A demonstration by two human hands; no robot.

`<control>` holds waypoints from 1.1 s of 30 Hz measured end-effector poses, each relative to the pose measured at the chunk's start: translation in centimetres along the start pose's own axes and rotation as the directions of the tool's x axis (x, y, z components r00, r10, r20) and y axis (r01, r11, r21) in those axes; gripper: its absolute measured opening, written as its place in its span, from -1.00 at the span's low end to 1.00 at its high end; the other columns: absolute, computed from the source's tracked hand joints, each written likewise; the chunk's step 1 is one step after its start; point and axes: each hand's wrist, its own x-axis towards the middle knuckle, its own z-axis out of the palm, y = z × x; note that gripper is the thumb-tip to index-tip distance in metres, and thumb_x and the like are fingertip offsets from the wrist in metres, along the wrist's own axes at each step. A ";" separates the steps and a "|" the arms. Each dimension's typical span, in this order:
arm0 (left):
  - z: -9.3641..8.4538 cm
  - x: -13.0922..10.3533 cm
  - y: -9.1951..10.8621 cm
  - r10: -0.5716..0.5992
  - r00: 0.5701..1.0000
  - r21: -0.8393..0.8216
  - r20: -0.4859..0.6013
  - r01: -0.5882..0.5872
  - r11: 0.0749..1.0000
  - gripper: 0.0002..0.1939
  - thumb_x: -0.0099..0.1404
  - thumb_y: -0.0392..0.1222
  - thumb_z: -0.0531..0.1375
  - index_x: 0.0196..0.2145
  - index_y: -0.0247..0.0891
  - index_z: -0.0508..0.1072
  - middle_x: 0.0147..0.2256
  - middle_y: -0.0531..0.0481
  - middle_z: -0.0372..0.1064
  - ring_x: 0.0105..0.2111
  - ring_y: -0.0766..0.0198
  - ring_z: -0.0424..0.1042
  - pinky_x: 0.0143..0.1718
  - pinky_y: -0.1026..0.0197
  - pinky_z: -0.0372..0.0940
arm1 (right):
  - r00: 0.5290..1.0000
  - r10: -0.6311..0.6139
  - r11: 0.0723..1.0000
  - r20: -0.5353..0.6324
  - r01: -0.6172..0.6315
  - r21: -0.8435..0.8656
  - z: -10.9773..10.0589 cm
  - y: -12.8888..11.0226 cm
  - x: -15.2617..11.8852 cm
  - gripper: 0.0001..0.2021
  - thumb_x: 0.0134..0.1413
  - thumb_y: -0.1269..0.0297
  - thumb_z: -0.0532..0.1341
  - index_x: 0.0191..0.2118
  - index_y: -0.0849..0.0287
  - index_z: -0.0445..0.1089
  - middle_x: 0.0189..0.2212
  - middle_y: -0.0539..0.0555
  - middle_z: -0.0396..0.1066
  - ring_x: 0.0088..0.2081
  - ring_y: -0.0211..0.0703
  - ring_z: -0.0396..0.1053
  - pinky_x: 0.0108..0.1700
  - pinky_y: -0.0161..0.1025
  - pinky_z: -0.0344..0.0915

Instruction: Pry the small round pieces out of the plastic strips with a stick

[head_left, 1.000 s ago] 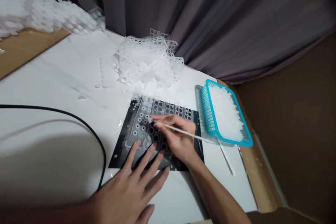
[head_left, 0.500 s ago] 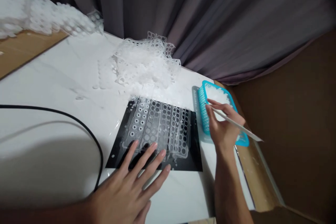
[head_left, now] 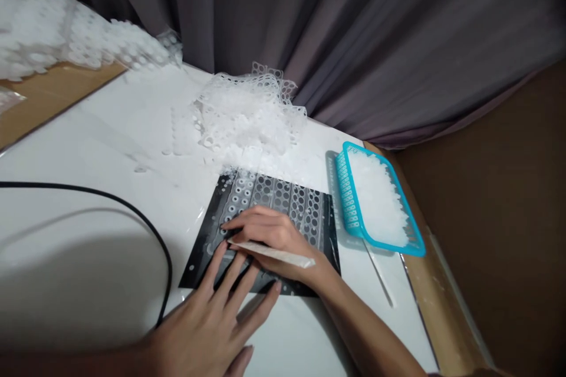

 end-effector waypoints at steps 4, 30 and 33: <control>0.3 -0.2 -0.2 0.065 0.998 0.005 0.007 -0.065 0.998 -0.08 0.50 0.29 0.15 0.62 -0.09 -0.04 0.38 -0.33 0.35 0.40 -0.35 0.27 0.49 -0.48 -0.46 | 0.999 -0.033 0.998 0.007 0.034 -0.054 0.0 0.3 -0.1 -0.91 0.48 0.41 0.27 -0.06 0.20 0.56 0.09 0.19 0.63 0.08 -0.09 0.54 0.14 -0.08 0.57; -0.7 0.6 -1.2 0.115 0.991 0.034 -0.075 -0.113 0.993 -0.16 0.48 0.35 0.15 0.54 -0.08 0.20 0.37 -0.30 0.37 0.42 -0.38 0.23 0.48 -0.44 -0.43 | 0.797 0.248 0.963 -0.551 -0.264 0.052 -0.5 -1.6 1.1 -0.88 0.42 0.39 0.32 -0.23 0.08 0.53 -0.07 0.07 0.73 -0.07 -0.05 0.73 -0.13 -0.15 0.70; -0.8 0.7 -1.4 0.143 0.985 0.032 -0.095 -0.141 0.989 -0.18 0.47 0.34 0.17 0.51 -0.13 0.26 0.38 -0.34 0.35 0.44 -0.42 0.19 0.47 -0.47 -0.39 | 0.603 0.214 0.865 -0.769 -0.483 -0.137 -5.1 -2.5 -2.2 -0.94 0.36 0.31 0.39 -0.22 0.05 0.56 -0.09 0.07 0.73 -0.02 0.06 0.72 0.03 0.01 0.68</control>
